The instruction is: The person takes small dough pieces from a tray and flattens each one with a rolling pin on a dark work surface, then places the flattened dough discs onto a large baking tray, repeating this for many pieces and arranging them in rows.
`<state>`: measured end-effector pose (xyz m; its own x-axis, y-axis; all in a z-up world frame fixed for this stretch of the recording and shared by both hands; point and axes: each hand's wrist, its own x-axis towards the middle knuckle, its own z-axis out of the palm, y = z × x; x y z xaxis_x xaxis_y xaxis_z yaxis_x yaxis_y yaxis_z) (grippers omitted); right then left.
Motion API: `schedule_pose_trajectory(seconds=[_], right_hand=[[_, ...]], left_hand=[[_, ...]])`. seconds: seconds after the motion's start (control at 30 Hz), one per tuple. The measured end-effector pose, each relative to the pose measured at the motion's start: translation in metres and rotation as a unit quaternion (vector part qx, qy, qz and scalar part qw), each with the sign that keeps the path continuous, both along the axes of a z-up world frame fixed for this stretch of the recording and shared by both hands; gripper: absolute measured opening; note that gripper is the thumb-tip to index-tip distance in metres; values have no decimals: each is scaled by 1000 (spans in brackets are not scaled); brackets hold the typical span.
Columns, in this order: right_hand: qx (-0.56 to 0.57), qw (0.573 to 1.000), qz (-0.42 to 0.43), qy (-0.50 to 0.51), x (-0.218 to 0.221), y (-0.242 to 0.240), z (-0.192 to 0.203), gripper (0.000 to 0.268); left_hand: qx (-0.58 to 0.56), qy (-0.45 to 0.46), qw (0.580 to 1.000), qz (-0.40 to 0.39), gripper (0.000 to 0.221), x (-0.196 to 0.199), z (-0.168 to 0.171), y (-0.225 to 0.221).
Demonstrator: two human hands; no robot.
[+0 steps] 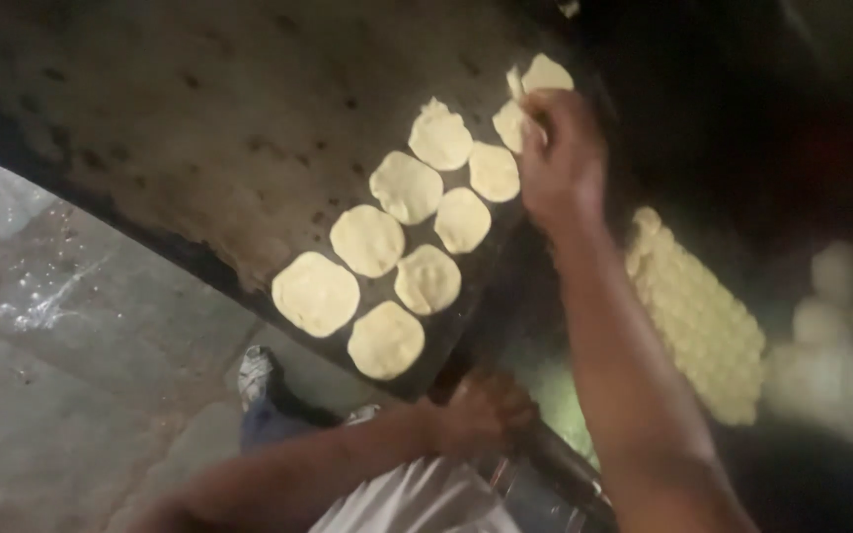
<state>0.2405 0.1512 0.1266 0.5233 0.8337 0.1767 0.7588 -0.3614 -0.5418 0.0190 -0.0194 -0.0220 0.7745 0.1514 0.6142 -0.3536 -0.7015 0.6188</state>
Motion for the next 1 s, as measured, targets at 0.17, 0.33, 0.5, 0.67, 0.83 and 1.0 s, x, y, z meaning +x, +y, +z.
schedule_pose_trajectory(seconds=[0.17,0.33,0.5,0.67,0.83,1.0], right_hand=[[-133,945,106,-279,25,47,-72,26],[-100,991,30,-84,7,63,-25,46],[-267,923,128,-246,20,73,-66,74],[-96,985,103,95,32,51,-24,58],[30,990,43,-131,18,-80,-3,32],[-201,962,-109,-152,29,-255,-27,24]], left_hand=[[36,-50,998,-27,21,26,-52,-26],[60,-93,994,1,16,21,-44,-8],[46,-101,993,34,27,26,-51,-15],[75,12,997,-32,34,28,-63,-6],[71,-61,996,-5,38,31,-77,-7],[188,132,973,-28,20,28,-65,7]])
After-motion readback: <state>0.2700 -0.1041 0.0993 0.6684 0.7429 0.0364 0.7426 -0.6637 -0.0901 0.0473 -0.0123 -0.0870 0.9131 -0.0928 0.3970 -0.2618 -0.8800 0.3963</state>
